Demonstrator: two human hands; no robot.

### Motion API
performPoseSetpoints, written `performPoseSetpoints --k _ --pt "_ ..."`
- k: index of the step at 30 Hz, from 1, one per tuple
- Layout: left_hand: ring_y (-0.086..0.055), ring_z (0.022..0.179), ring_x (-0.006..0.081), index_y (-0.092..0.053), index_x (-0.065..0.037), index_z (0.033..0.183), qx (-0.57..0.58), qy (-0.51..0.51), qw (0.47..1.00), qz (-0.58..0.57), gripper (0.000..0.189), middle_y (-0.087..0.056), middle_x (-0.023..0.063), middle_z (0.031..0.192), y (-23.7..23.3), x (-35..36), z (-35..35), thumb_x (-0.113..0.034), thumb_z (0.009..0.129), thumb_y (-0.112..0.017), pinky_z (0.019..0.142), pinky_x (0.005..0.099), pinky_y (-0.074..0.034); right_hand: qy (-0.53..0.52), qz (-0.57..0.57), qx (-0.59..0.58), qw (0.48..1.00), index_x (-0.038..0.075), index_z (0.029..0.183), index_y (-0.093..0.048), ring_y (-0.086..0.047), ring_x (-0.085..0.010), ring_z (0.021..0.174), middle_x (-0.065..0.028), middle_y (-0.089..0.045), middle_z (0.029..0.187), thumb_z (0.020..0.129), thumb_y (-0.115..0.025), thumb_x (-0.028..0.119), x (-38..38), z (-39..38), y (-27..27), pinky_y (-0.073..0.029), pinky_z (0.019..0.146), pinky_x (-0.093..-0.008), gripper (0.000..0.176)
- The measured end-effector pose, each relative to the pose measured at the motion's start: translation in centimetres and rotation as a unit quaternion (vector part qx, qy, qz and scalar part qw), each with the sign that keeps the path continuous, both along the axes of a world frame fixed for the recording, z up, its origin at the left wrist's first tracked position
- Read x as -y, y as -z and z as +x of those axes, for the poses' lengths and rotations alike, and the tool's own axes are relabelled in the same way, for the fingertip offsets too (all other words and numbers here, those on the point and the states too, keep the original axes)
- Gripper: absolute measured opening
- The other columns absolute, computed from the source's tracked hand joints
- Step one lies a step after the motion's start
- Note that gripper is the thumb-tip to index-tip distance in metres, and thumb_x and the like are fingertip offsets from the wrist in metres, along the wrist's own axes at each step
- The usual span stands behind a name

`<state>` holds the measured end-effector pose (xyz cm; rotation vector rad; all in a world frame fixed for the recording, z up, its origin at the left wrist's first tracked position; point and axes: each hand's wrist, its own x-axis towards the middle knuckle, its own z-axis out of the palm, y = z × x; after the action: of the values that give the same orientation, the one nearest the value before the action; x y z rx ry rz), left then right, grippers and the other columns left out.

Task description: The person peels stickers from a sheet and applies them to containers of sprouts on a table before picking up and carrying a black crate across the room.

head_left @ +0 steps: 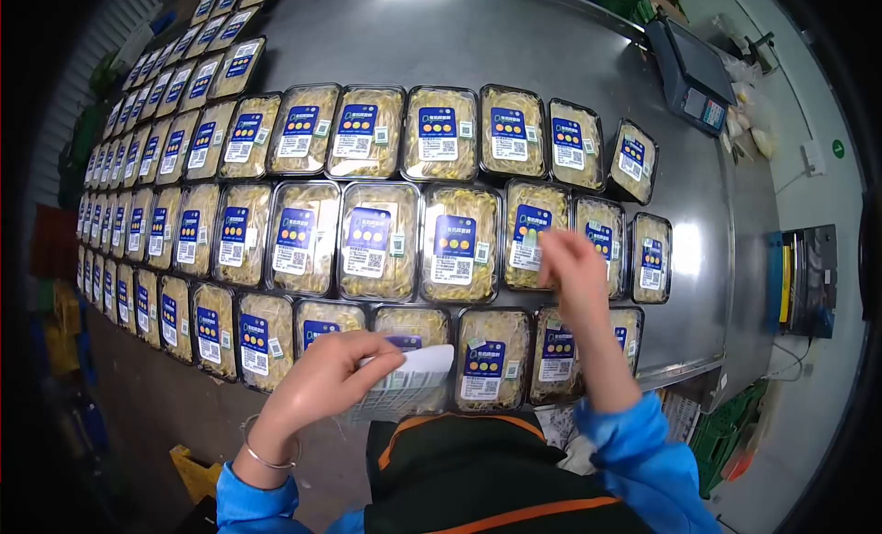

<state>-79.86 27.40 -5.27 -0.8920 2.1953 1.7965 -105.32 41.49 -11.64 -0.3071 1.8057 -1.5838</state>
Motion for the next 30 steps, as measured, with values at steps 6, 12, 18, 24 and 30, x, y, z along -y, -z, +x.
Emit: performPoseSetpoints --k 6,12,18,24,30 --pt "-0.05 0.056 0.0092 -0.064 0.001 0.083 0.003 0.007 0.998 -0.058 0.014 -0.058 0.0074 0.065 -3.5 1.2 -2.3 -0.013 0.081 -0.061 0.05 0.0243 -0.038 -0.078 0.237 -0.364 0.897 0.002 0.094 -0.057 -0.049 -0.0096 0.055 -0.0004 -0.052 0.065 0.073 -0.067 0.012 4.2 -8.0 8.6 -0.037 0.048 -0.0229 0.026" --pt "-0.052 0.055 0.0104 -0.063 0.0 0.083 -0.028 -0.095 0.994 -0.052 0.019 -0.058 0.0079 0.065 -2.3 2.9 -2.7 -0.019 0.083 -0.059 0.049 0.0262 -0.04 -0.309 -0.005 0.101 0.946 0.009 0.127 -0.042 -0.052 -0.009 0.082 -0.0021 -0.054 0.088 0.08 -0.063 0.01 3.0 1.9 -2.5 -0.044 0.069 -0.0253 0.052" --pt "-0.055 0.066 0.009 -0.057 -0.003 0.107 -0.131 -0.069 0.989 0.013 0.03 -0.063 0.0052 0.079 0.0 4.7 1.3 -0.012 0.079 -0.064 0.058 0.0246 -0.045 -0.184 -0.127 0.041 0.974 0.007 0.137 -0.021 -0.054 -0.0041 0.074 -0.0023 -0.057 0.078 0.08 -0.057 -0.006 3.9 10.4 -3.6 -0.044 0.065 -0.0172 0.069" --pt "-0.058 0.081 0.0114 -0.054 0.0 0.111 -0.118 -0.063 0.991 0.009 0.036 -0.062 0.0078 0.09 -0.5 7.3 7.3 -0.003 0.077 -0.064 0.068 0.025 -0.048 -0.263 -0.024 -0.131 0.955 0.002 0.12 -0.05 -0.056 -0.008 0.084 -0.0084 -0.06 0.101 0.079 -0.06 -0.004 4.7 14.6 -6.2 -0.046 0.07 -0.02 0.043" --pt "-0.061 0.077 0.0155 -0.062 -0.001 0.096 -0.241 0.03 0.962 -0.126 0.021 -0.064 0.0095 0.091 -1.1 10.9 10.9 -0.004 0.076 -0.065 0.065 0.0258 -0.048 -0.146 0.003 -0.052 0.988 0.0 0.103 -0.056 -0.058 -0.0065 0.077 -0.005 -0.064 0.086 0.077 -0.063 -0.001 6.4 20.2 -8.5 -0.046 0.065 -0.0174 0.026"
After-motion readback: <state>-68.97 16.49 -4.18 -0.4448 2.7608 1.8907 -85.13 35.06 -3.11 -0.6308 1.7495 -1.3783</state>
